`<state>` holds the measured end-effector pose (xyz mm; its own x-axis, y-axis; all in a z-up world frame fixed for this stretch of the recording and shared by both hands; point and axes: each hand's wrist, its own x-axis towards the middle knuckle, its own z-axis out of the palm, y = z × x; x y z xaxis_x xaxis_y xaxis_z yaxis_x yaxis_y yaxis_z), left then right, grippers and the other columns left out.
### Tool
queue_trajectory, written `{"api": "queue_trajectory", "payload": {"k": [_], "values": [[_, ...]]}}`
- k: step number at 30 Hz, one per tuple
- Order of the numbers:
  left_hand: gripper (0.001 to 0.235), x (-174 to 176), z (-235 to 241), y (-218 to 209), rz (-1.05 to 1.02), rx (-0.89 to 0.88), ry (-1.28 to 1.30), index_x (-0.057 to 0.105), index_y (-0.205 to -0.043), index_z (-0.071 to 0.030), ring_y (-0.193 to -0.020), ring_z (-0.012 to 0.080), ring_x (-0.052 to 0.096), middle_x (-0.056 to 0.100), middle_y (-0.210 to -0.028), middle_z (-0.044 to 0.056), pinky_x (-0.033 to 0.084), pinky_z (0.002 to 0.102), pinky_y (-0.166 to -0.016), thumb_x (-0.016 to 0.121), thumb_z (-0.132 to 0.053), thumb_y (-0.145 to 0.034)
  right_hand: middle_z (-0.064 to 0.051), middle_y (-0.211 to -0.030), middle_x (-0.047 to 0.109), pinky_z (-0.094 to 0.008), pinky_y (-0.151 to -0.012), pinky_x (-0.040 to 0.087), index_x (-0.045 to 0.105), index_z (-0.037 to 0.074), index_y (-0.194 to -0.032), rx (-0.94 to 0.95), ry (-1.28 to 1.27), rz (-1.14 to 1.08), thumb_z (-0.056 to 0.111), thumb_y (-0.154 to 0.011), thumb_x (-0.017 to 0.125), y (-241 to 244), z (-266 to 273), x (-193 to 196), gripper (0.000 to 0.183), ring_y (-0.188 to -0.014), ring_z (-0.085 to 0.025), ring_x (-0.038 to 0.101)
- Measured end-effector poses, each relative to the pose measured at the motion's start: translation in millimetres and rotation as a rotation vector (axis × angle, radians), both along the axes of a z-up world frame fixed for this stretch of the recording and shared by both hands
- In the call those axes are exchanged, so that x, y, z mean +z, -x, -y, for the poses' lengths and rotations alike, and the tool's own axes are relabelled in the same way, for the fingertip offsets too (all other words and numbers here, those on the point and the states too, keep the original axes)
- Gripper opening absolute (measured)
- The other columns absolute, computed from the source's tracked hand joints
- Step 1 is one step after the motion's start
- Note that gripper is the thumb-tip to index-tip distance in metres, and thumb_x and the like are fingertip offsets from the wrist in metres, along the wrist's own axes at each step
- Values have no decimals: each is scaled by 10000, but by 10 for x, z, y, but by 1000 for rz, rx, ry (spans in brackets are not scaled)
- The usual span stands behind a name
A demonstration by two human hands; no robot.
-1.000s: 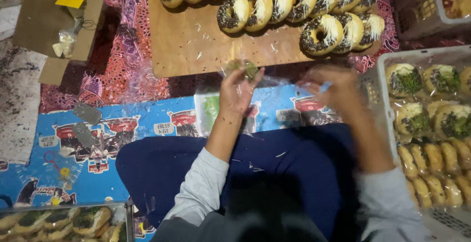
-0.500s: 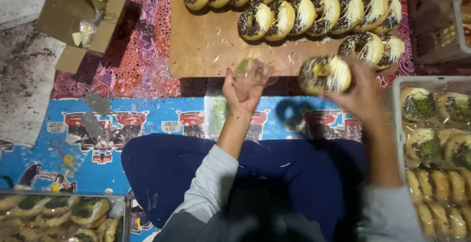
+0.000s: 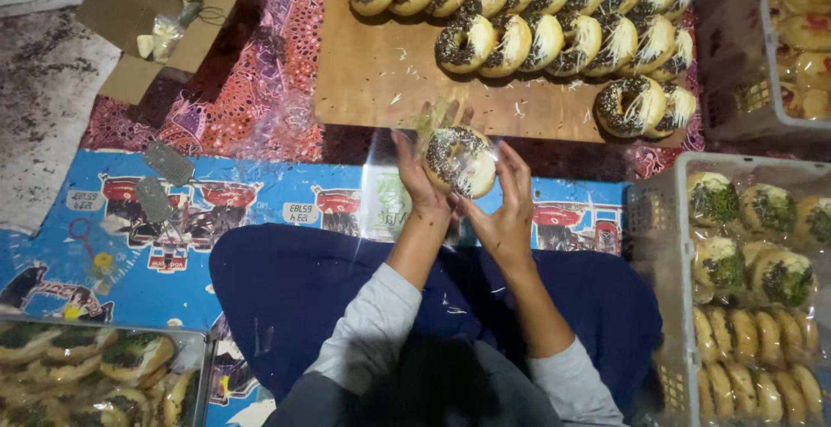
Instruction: The person sits on the floor and individually wraps round pastries in clear plastic bags. They pick each pastry from a wooden board, place it into a bag, and then place the packaged item into a white plastic crate.
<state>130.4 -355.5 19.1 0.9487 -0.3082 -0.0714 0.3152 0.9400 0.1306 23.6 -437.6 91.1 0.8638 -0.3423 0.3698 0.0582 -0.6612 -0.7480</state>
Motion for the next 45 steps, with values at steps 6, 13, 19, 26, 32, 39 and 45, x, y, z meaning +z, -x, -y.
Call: {"api": "queue_trajectory", "payload": {"k": [6,13,19,26,32,39,45], "values": [[834,-98,66,240,104,-161,-20,367,-1572,4,-1423,400,473,476,-1530,248,401,531,-1227,536,-626,-1052,-256,-1528,456,-473,-1151,433,595,5,-1396,-15,50,126,177,-741,917,-148,-162,19,750,-1401,-419,497],[801,-237,-218,319,62,-93,-162,408,-1531,-53,-1361,306,533,581,-1447,135,435,456,-1157,568,-602,-970,-130,-1406,648,-567,-1264,317,636,27,-1327,-19,49,107,186,-766,915,-210,-224,102,647,-1326,-324,622],[424,-752,-593,-220,-52,141,-293,452,-1376,48,-1272,307,570,608,-1307,147,451,451,-1111,658,-233,-1135,-172,-1441,615,-556,-1212,346,653,4,-1298,71,91,59,166,-743,904,-69,-182,57,631,-1345,-367,592],[566,-249,-353,228,-277,141,-604,465,-1422,-183,-1191,173,600,580,-1375,16,528,355,-965,692,-260,-909,-280,-1525,485,-458,-1152,435,635,7,-1349,13,75,162,113,-778,874,-81,-423,-52,628,-1409,-430,506],[712,594,-222,807,216,204,-1061,326,-1495,-53,-1220,259,608,570,-1363,95,527,380,-1014,696,-287,-934,-171,-1413,626,-401,-1075,533,615,24,-1408,-67,-136,34,156,-787,859,-194,-293,-110,680,-1297,-316,638],[414,461,-575,952,827,447,-1928,549,-1245,-46,-1046,380,613,635,-1127,181,487,463,-934,742,-137,-890,-250,-1489,535,-419,-1119,485,620,5,-1412,-42,20,124,58,-780,807,-52,-263,-250,661,-1374,-366,549],[442,413,-761,995,1247,375,-1807,641,-1278,-65,-1271,334,600,669,-1284,134,409,490,-1088,696,-216,-866,-165,-1422,639,-380,-1128,483,602,21,-1407,-53,-203,-26,81,-844,769,-71,-217,-468,591,-1330,-290,619]]}}
